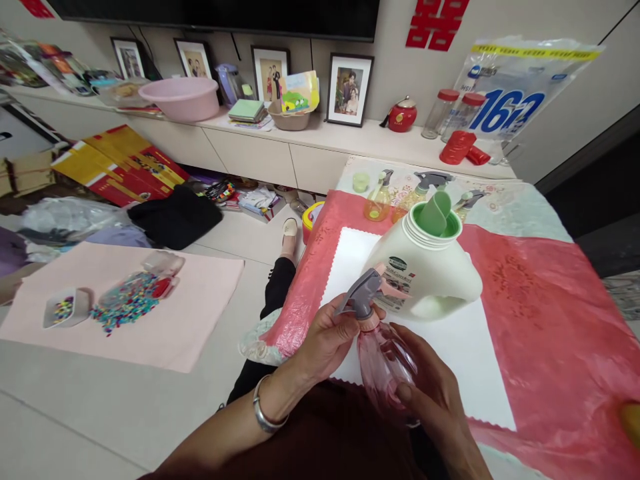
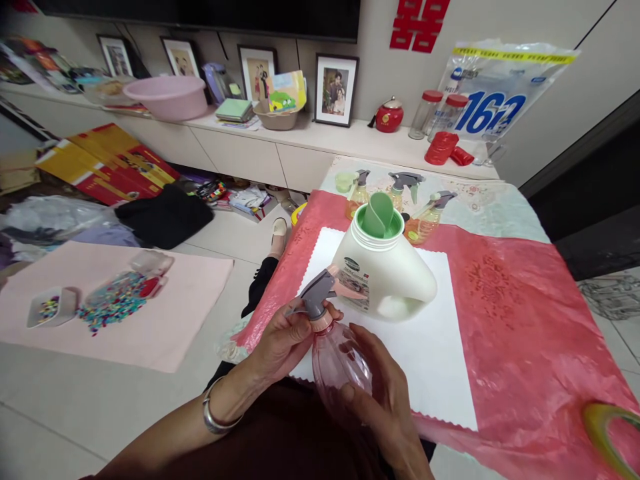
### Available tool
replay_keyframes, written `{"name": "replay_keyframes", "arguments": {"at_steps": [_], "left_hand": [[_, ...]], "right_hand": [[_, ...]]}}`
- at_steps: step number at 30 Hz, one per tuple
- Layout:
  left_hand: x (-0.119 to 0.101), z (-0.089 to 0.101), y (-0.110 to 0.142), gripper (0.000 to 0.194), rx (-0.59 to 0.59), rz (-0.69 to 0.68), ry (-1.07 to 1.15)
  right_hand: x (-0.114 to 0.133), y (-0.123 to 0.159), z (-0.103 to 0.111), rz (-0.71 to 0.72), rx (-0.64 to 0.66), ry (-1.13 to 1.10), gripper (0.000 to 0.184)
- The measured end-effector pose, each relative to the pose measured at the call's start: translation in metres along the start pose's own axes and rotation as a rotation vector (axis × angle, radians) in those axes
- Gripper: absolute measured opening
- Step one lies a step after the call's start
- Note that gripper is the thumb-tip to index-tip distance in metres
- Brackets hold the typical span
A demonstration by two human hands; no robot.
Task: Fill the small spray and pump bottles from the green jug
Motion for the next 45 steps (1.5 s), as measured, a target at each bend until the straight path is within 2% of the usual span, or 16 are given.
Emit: {"name": "replay_keyframes", "arguments": {"at_steps": [5,8,13,19,22,24,30,37,43,45], "left_hand": [[-0.004,0.003,0.003,0.047,-0.050,-0.037,-0.063],[-0.004,0.008,0.004,0.043,-0.110,-0.007,-0.097],[-0.009,-0.001,0.004,0.043,-0.033,0.019,-0.117],[-0.015,-0.009,0.008,0.034,0.002,-0.059,-0.127],[-0.014,-0.013,0.010,0.051,0.017,-0.077,-0.129],[-0.010,-0.011,0.009,0.061,0.010,-0.038,-0.107],[0.000,-0.006,0.004,0.047,-0.009,0.127,-0.034],[-0.010,-0.015,0.003,0.035,-0.012,0.033,-0.053],[-0.006,-0.015,0.010,0.032,-0.025,0.065,-0.115],[-0.003,-0.015,0.013,0.037,-0.007,0.078,-0.153]], "right_hand": [[0.017,0.004,-0.006,0.110,-0.083,0.115,0.068],[0.020,0.004,-0.009,0.086,-0.104,0.075,0.066],[0.015,0.006,-0.015,-0.011,-0.049,-0.072,0.070],[0.011,0.010,-0.006,0.042,-0.125,0.044,0.068],[0.017,0.009,-0.010,0.147,-0.100,0.122,0.067],[0.021,0.007,-0.015,0.169,-0.070,0.123,0.066],[0.019,0.003,-0.026,0.026,-0.017,-0.089,0.071],[0.012,0.005,-0.018,0.069,-0.050,-0.014,0.077],[0.012,0.011,-0.031,0.074,0.025,-0.126,0.071],[0.015,0.013,-0.026,0.096,0.035,-0.100,0.076]]}}
Point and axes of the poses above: each hand's wrist, its own y-axis away from the middle knuckle, its own z-axis out of the back of the hand, x = y × z, the point moved 9 cm from there along -y, towards the middle knuckle, and after that the axes turned 8 degrees about -x, right-handed, at the moved point
